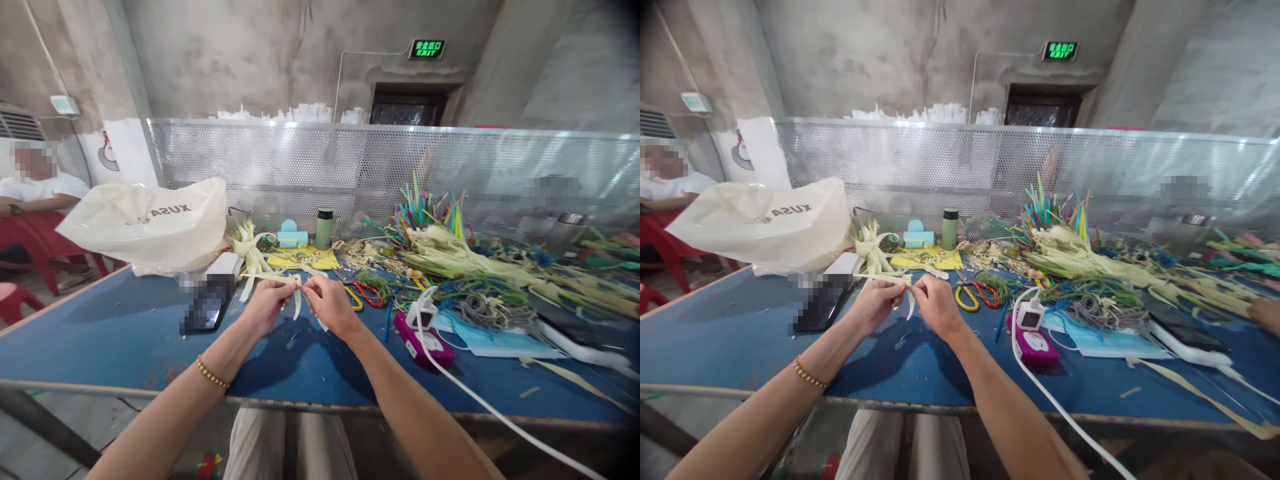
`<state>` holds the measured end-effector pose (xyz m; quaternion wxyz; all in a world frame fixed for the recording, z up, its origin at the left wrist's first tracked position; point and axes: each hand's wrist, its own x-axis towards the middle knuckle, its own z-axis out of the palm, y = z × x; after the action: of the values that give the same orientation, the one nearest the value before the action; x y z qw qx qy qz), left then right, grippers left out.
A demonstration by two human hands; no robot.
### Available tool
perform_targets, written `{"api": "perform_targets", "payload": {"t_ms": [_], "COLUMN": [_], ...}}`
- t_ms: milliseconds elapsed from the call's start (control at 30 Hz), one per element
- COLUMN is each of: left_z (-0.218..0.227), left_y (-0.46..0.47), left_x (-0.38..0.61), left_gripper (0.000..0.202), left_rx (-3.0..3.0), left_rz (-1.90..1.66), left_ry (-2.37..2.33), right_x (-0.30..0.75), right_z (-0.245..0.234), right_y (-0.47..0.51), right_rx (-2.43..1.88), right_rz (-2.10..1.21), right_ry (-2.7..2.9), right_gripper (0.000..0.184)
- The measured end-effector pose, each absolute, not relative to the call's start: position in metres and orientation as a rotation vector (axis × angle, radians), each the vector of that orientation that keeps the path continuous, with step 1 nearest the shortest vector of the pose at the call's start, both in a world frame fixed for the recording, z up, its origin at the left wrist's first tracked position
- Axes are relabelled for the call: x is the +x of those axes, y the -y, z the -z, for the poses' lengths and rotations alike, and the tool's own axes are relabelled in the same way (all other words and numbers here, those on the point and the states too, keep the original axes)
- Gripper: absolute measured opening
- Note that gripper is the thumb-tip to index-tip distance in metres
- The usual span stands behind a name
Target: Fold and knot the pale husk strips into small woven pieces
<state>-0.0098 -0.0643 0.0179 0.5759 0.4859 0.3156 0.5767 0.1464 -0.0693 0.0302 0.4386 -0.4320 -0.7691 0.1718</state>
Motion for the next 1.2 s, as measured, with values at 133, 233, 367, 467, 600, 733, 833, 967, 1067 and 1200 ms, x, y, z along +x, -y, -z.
{"api": "perform_targets", "payload": {"t_ms": [133,233,367,467,600,733,833,967,1067,1200], "left_z": [-0.022,-0.023,-0.023,-0.022,-0.020,-0.020,-0.020,-0.022,-0.024,-0.027], "left_y": [0.068,0.070,0.071,0.071,0.070,0.070,0.072,0.073,0.075,0.078], "left_x": [-0.010,-0.010,-0.009,-0.009,-0.010,-0.010,-0.010,-0.010,-0.010,-0.009], "left_gripper": [0.026,0.023,0.025,0.026,0.026,0.027,0.028,0.027,0.026,0.025], "left_rx": [1.147,1.150,1.212,1.243,1.272,1.291,1.255,1.220,1.223,1.241], "left_rz": [-1.334,-1.345,-1.331,-1.338,-1.357,-1.318,-1.277,-1.242,-1.246,-1.273], "left_ry": [-0.705,-0.703,-0.650,-0.665,-0.718,-0.669,-0.642,-0.634,-0.624,-0.585], "right_x": [0.149,0.154,0.157,0.153,0.149,0.151,0.153,0.155,0.155,0.155], "right_z": [-0.033,-0.037,-0.041,-0.043,-0.041,-0.038,-0.038,-0.038,-0.038,-0.038], "right_y": [0.070,0.070,0.072,0.075,0.076,0.073,0.072,0.073,0.074,0.072], "right_rx": [-1.072,-1.072,-1.011,-0.950,-0.880,-0.874,-0.904,-0.919,-0.903,-0.908], "right_rz": [-0.614,-0.770,-0.919,-1.071,-1.155,-1.027,-0.775,-0.602,-0.644,-0.674], "right_ry": [1.882,1.783,1.678,1.657,1.596,1.669,1.780,1.860,1.863,1.851], "right_gripper": [0.016,0.019,0.026,0.031,0.027,0.015,0.011,0.011,0.010,0.011]}}
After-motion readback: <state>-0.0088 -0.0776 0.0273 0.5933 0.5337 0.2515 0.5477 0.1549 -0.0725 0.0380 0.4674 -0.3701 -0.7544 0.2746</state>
